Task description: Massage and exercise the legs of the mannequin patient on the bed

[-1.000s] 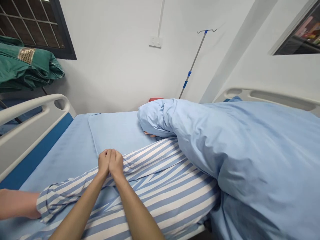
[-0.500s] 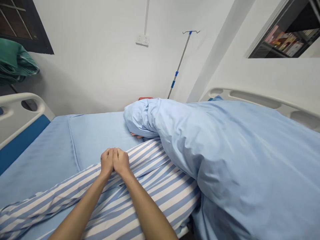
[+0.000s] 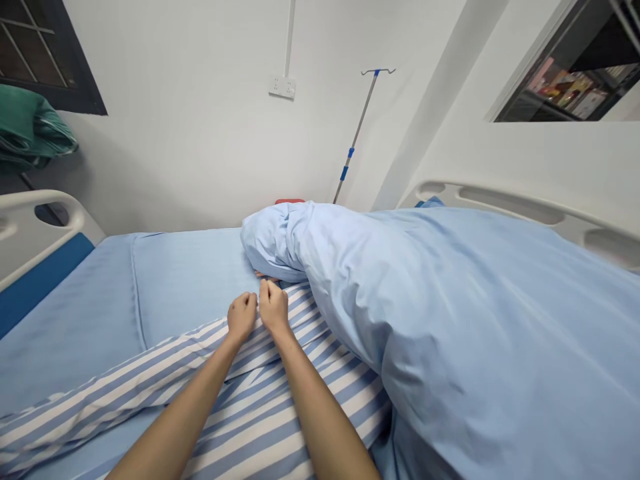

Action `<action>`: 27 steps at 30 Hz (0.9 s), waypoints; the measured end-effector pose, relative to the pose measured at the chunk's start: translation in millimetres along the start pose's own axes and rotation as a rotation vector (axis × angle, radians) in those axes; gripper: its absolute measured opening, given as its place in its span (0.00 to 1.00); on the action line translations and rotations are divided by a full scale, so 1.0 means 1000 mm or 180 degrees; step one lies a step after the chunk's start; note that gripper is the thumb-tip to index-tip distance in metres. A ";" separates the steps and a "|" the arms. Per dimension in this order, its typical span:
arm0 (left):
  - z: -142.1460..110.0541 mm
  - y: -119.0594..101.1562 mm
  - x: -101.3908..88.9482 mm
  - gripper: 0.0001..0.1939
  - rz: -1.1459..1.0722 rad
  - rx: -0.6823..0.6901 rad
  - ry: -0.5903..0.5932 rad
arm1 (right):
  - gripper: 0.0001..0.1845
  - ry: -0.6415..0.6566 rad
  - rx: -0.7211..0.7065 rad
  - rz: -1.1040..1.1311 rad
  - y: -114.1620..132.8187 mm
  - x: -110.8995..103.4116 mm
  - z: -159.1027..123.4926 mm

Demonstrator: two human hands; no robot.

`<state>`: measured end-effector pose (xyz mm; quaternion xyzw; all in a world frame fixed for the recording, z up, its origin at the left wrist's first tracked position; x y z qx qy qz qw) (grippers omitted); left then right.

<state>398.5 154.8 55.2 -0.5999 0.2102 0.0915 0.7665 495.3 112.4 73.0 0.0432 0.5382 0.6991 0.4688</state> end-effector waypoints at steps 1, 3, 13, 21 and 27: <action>-0.001 -0.003 0.006 0.16 0.0217 -0.0020 0.0068 | 0.20 -0.0050 0.0001 -0.0093 -0.006 -0.004 0.002; -0.002 -0.013 0.017 0.15 0.0472 0.0099 0.0174 | 0.21 -0.0013 0.0131 -0.0192 -0.019 -0.011 0.006; -0.004 -0.020 0.050 0.15 0.0467 0.0483 0.0669 | 0.23 0.0106 0.0209 -0.0069 -0.054 -0.038 0.018; -0.012 0.048 -0.081 0.14 0.0706 0.0072 0.0439 | 0.17 0.0510 0.0227 -0.0574 -0.048 -0.032 0.016; -0.041 0.127 -0.249 0.16 0.1020 -0.0421 -0.0152 | 0.09 0.0682 -0.0195 -0.0879 0.005 -0.002 -0.014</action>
Point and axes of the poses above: each hand's wrist, its own z-axis towards the middle knuckle, its own x-axis out of the palm, y = z × x, the point moved 5 cm from there along z, towards the middle knuckle, and after that the axes turned 1 degree about -y, right-handed, at the moved point
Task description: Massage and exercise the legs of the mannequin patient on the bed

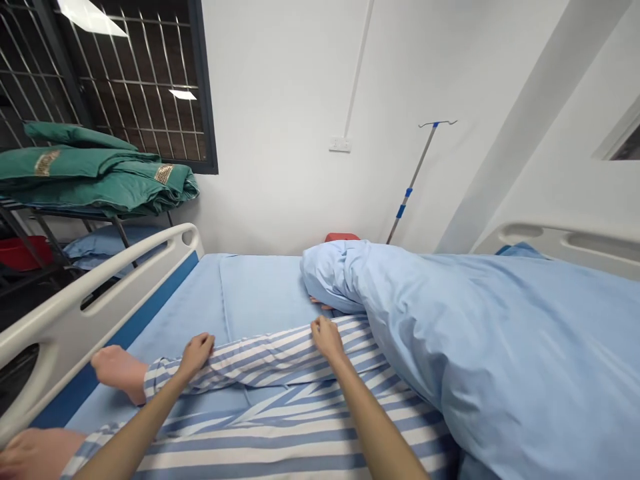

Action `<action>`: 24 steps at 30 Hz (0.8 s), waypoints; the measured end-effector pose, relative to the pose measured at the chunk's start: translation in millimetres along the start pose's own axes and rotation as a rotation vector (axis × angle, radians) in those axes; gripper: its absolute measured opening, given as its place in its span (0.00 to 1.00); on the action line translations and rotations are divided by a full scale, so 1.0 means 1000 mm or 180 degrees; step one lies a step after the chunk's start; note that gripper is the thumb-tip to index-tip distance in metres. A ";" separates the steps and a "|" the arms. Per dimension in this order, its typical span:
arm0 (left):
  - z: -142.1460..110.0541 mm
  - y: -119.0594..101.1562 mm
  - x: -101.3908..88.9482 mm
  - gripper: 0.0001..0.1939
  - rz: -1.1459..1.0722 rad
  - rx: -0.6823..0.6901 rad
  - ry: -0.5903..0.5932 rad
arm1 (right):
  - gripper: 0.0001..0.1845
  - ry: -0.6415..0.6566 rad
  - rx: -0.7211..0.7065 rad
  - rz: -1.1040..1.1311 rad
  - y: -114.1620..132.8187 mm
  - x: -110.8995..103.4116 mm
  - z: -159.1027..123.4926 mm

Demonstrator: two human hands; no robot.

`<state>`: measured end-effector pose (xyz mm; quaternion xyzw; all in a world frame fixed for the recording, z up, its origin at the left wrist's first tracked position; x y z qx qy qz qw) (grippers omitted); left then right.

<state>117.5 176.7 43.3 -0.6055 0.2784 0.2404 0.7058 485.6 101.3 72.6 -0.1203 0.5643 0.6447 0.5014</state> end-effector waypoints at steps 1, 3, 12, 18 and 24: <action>-0.004 0.020 -0.017 0.15 0.0083 -0.0059 -0.0094 | 0.09 0.0011 -0.0117 0.0061 0.020 0.013 -0.009; -0.014 0.054 -0.044 0.13 0.0453 0.0056 -0.0343 | 0.12 -0.0030 -0.0212 0.0300 0.069 0.046 -0.031; -0.009 0.079 -0.065 0.10 -0.0315 0.0302 -0.0910 | 0.19 0.0543 -0.0754 0.1549 0.274 0.210 -0.111; 0.004 0.066 -0.046 0.17 -0.0879 -0.0508 -0.1141 | 0.22 0.0886 -0.0370 0.1870 0.268 0.218 -0.092; 0.004 0.030 -0.018 0.18 -0.0937 -0.0475 -0.0992 | 0.22 0.0948 -0.0017 0.2149 0.230 0.194 -0.065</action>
Point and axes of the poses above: each hand's wrist, its own z-axis towards the middle knuckle, its own x-axis out of the palm, y = z × x, the point moved 5 cm from there along z, towards the middle knuckle, and after that the axes turned 1 degree about -y, right-handed, at the moved point
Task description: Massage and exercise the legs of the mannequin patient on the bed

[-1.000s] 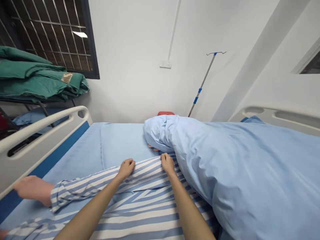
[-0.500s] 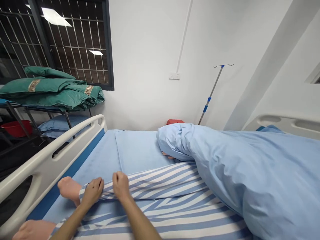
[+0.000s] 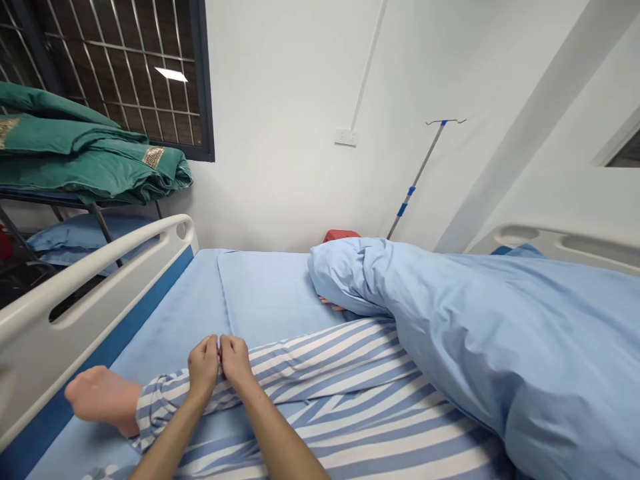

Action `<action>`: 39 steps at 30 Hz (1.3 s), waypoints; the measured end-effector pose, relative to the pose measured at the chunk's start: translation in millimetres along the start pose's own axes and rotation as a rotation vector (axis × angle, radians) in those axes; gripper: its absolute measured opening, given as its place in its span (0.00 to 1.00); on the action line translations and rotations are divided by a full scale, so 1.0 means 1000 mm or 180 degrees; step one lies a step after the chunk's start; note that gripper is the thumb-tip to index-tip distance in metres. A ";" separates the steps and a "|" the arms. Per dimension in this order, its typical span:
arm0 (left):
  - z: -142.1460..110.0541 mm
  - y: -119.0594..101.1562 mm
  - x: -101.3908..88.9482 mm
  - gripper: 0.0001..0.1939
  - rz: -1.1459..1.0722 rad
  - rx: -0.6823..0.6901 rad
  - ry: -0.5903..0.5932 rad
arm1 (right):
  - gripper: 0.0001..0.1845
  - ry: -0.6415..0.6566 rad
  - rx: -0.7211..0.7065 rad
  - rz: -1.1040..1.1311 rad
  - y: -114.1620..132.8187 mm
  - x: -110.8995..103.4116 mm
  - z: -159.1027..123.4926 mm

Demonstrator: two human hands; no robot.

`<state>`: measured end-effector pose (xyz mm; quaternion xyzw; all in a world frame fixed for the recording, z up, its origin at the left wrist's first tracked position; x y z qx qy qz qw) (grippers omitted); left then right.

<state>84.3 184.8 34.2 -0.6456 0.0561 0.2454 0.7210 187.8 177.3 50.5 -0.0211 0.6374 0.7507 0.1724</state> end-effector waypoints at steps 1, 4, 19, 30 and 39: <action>-0.001 -0.003 0.006 0.18 0.0092 -0.0042 0.0036 | 0.22 -0.0057 -0.0057 0.0028 -0.001 -0.009 0.002; -0.005 -0.012 0.023 0.18 0.0223 -0.0013 0.0119 | 0.23 -0.0278 -0.0245 -0.0158 -0.006 -0.037 0.006; -0.031 -0.067 0.129 0.16 0.0233 0.0268 0.0812 | 0.22 -0.0715 -0.0015 -0.0262 -0.036 -0.145 0.007; -0.058 -0.102 0.192 0.17 0.0054 0.0410 0.0969 | 0.21 -0.0856 -0.0116 -0.0736 -0.043 -0.223 0.007; -0.078 -0.143 0.225 0.17 -0.0044 0.0641 0.0964 | 0.21 -0.1041 -0.0128 -0.0732 -0.054 -0.280 0.004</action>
Point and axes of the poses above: each hand's wrist, its own z-axis towards the middle knuckle, its own x-axis out of the palm, y = z × x, the point moved 5 cm from there along z, towards the middle knuckle, and after that the axes turned 1 degree about -y, right-handed, at the moved point
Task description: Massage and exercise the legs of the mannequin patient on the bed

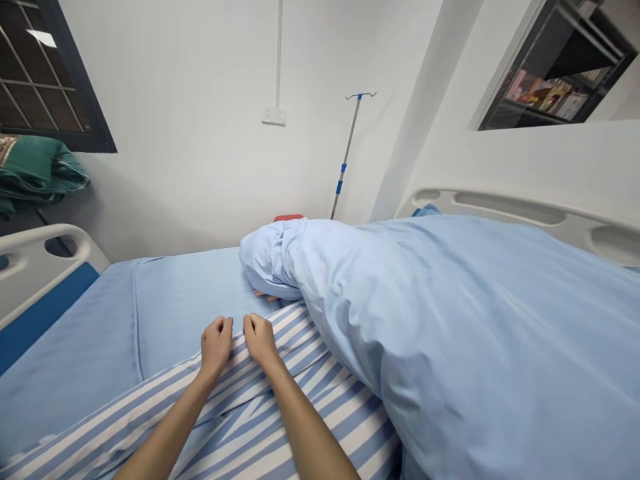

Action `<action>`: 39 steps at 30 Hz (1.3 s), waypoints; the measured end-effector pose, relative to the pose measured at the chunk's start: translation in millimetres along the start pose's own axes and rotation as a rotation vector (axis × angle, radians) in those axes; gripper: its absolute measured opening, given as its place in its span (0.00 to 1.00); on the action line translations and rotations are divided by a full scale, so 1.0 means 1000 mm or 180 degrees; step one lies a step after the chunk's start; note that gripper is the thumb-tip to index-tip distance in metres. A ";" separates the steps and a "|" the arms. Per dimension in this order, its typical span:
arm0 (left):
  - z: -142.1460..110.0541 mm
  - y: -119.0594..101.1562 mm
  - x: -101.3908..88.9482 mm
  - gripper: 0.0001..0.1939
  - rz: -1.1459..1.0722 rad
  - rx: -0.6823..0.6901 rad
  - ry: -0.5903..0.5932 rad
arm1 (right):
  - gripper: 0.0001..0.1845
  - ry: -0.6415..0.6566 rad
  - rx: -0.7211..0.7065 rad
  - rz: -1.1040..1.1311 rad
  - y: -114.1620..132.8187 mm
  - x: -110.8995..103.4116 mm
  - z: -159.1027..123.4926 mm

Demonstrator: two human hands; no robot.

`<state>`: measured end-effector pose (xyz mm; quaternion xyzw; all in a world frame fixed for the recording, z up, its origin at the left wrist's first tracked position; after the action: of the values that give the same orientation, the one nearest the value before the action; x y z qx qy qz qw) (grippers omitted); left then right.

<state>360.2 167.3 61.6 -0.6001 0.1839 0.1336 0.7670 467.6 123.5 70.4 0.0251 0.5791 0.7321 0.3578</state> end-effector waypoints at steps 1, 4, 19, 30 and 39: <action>0.002 -0.009 0.006 0.17 -0.0251 0.0034 0.0001 | 0.21 -0.0014 -0.0005 -0.0038 -0.001 -0.004 0.002; 0.004 -0.026 0.027 0.17 -0.0648 0.0060 -0.0008 | 0.21 -0.0338 -0.0284 -0.0221 0.003 -0.024 0.013; 0.001 0.015 0.007 0.15 0.0269 0.0013 0.0267 | 0.24 -0.0531 0.0033 -0.1535 -0.051 -0.053 0.024; -0.028 0.163 -0.258 0.14 0.2014 -0.0407 -0.0363 | 0.16 0.0062 0.0318 -0.2871 -0.031 -0.025 0.028; -0.037 0.181 -0.267 0.15 0.2572 -0.0524 -0.0242 | 0.19 0.0706 -0.0417 -0.1314 0.077 0.164 -0.066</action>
<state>38.7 179.6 13.9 -0.5337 0.3648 0.4603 0.6085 277.7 153.8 53.9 -0.1976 0.5590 0.6777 0.4350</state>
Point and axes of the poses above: each hand's wrist, its own z-axis towards the middle knuckle, its own x-axis out of the palm, y = z × x, the point moved 5 cm from there along z, towards the middle knuckle, and after that the axes turned 1 degree about -y, right-handed, at the moved point
